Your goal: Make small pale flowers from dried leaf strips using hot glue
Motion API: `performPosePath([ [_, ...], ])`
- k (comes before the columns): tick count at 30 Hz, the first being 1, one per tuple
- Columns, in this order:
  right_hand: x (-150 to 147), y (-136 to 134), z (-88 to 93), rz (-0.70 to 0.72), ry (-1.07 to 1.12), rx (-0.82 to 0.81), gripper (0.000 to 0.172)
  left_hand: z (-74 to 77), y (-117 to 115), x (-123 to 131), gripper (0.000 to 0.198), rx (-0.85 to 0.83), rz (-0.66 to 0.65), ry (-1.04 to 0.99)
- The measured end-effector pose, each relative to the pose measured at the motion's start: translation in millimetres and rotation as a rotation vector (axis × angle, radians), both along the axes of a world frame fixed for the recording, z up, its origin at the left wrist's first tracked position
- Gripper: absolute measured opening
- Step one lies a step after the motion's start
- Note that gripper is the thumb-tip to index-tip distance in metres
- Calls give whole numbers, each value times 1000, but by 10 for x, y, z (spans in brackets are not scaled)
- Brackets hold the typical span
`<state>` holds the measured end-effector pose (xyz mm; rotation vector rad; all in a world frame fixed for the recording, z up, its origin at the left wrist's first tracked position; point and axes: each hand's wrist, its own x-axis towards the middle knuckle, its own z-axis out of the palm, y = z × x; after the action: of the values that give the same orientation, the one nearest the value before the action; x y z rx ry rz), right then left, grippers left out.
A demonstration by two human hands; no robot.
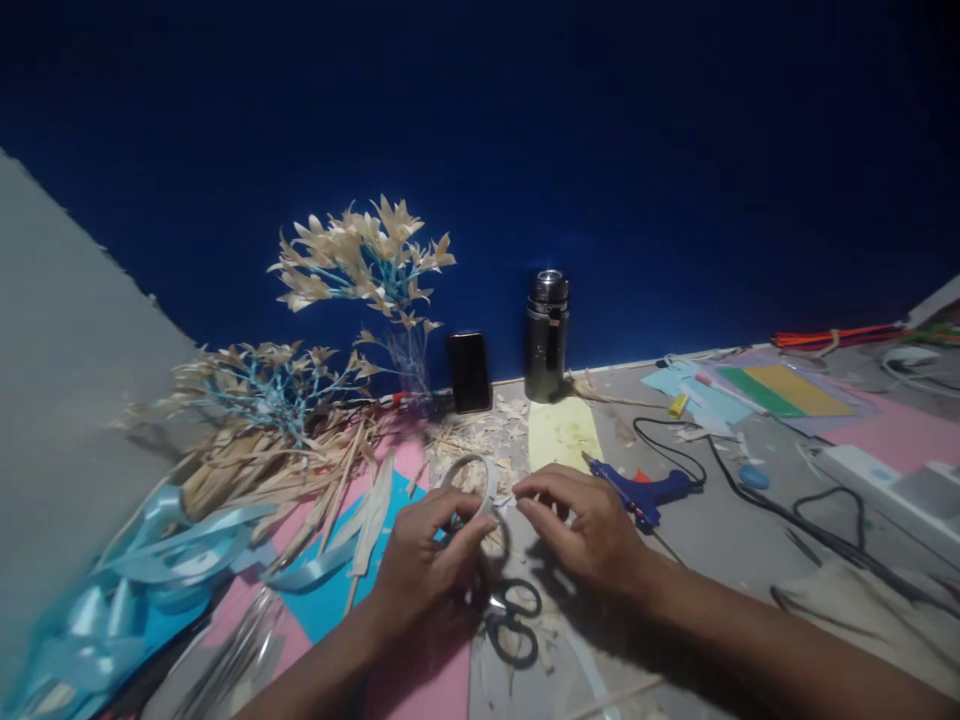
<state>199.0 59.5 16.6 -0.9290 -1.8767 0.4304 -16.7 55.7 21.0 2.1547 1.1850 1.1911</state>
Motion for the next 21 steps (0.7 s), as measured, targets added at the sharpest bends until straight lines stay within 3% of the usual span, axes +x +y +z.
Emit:
performPosePath([
  [3,-42,-64,-55,-67,-194,220,14,-73,-12,57,11,187,-41,111],
  [8,-95,-138,-59,-163,-390,248,17,-150,-84,138,11,344,-93,241],
  [14,-130,-187,-63,-179,-557,286,18,-175,-159,166,17,365,-84,382],
  [21,11,-4,-45,-210,-428,232,22,-182,-147,111,17,294,-67,336],
])
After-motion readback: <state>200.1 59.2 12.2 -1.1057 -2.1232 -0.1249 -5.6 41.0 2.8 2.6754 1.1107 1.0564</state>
